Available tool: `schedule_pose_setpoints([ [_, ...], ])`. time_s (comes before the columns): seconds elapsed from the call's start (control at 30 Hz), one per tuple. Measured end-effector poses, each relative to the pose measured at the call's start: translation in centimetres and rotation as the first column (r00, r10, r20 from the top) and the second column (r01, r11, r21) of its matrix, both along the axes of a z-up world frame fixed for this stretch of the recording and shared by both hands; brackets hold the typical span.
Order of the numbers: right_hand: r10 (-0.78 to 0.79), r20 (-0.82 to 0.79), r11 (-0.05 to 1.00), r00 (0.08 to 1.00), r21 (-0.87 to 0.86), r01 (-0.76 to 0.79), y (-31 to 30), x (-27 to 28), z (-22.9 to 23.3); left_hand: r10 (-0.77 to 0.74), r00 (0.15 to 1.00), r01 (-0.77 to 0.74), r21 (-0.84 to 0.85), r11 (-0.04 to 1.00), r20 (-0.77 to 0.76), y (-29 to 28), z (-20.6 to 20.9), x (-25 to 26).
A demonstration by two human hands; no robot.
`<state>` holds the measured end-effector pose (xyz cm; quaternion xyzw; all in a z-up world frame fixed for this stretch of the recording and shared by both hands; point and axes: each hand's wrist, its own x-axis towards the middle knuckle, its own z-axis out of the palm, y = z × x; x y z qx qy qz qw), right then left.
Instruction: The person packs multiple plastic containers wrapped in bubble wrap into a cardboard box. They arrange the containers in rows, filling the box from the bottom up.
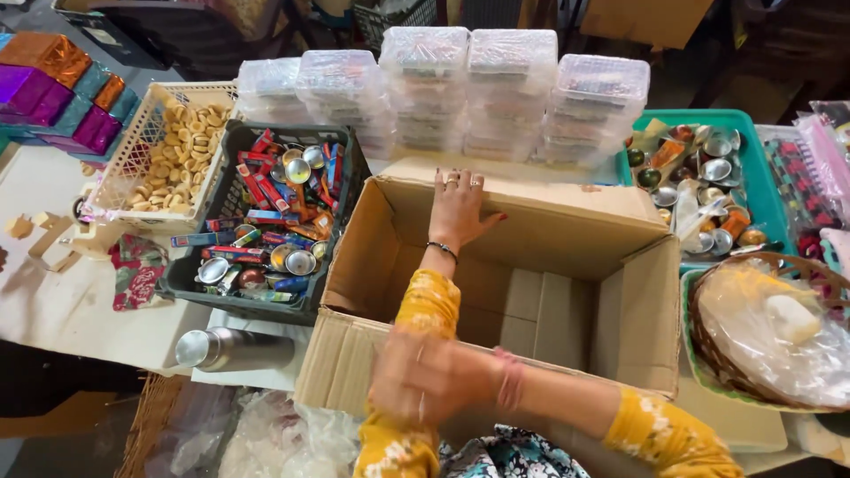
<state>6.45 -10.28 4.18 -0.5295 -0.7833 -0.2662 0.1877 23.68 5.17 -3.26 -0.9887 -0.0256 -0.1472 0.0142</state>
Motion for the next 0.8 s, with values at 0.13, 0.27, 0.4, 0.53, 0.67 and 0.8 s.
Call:
schedule_pose_setpoints([
  [0.13, 0.267, -0.002, 0.961, 0.964, 0.074, -0.266, -0.6, -4.5, 0.2, -0.049, 0.998, 0.048, 0.05, 0.998, 0.035, 0.7, -1.0, -0.4],
  [0.27, 0.331, 0.207, 0.942, 0.921, -0.021, -0.334, -1.8, -4.7, 1.5, -0.08, 0.994, 0.077, 0.04, 0.996, 0.077, 0.5, -0.6, -0.7],
  [0.4, 0.386, 0.478, 0.909, 0.789, -0.054, -0.413, -1.3, -3.6, 3.3, -0.097, 0.986, 0.093, 0.039, 0.995, 0.138, 0.8, -1.5, -0.9],
  [0.53, 0.413, 0.567, 0.887, 0.712, -0.075, -0.455, -0.3, -2.1, 4.3, -0.086, 0.982, 0.081, 0.039, 0.996, 0.168, 0.6, -1.4, -0.5],
  [0.67, 0.349, 0.0, 0.937, 0.937, 0.003, -0.349, -0.4, -2.2, 2.0, -0.053, 0.989, 0.054, 0.0, 0.999, 0.137, -0.4, -0.1, -1.2],
  [0.8, 0.253, -0.211, 0.94, 0.944, -0.176, -0.291, -2.1, -5.6, -5.2, -0.076, 0.986, 0.082, -0.035, 0.996, 0.149, 0.0, -0.8, -1.4],
])
